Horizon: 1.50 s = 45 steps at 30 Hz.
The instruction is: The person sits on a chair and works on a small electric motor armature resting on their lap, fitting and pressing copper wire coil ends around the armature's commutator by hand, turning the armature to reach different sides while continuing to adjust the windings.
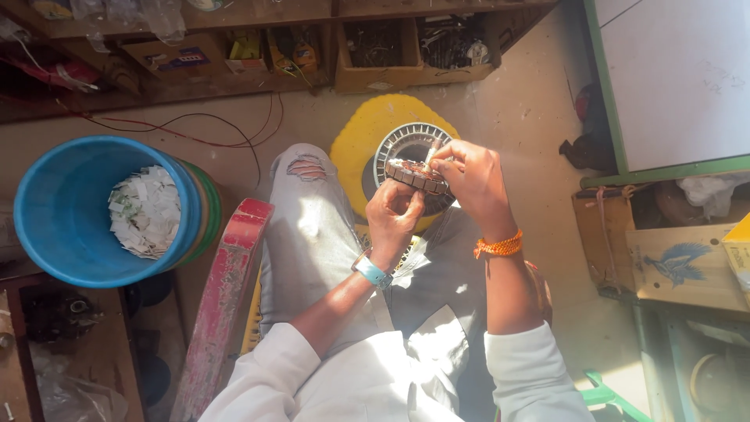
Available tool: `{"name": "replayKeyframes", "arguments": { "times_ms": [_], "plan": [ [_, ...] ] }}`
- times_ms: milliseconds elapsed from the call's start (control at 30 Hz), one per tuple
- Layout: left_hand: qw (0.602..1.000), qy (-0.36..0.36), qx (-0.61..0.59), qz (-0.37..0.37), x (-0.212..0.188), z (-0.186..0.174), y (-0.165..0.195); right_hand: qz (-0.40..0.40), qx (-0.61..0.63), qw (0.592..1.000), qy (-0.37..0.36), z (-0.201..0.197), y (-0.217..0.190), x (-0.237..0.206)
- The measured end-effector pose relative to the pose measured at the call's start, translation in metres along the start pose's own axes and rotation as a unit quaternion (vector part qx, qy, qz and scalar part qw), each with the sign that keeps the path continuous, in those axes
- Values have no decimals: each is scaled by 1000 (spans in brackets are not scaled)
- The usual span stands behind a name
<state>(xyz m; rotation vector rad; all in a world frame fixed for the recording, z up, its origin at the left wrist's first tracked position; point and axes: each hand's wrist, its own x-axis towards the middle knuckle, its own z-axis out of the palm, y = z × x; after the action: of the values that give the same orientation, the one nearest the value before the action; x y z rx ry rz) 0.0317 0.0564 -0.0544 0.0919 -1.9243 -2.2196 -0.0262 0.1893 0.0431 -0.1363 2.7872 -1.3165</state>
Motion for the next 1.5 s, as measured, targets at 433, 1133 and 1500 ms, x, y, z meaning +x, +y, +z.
{"name": "replayKeyframes", "arguments": {
  "times_ms": [433,1133,1500],
  "plan": [
    [858,-229,269,374,62,-34,41,136,54,985,93,-15,8,-52],
    [834,-295,294,363,72,-35,43,150,185,949,208,42,29,-87],
    [803,-202,309,468,44,-39,24,-80,-85,962,248,64,21,-101]
  ]
}}
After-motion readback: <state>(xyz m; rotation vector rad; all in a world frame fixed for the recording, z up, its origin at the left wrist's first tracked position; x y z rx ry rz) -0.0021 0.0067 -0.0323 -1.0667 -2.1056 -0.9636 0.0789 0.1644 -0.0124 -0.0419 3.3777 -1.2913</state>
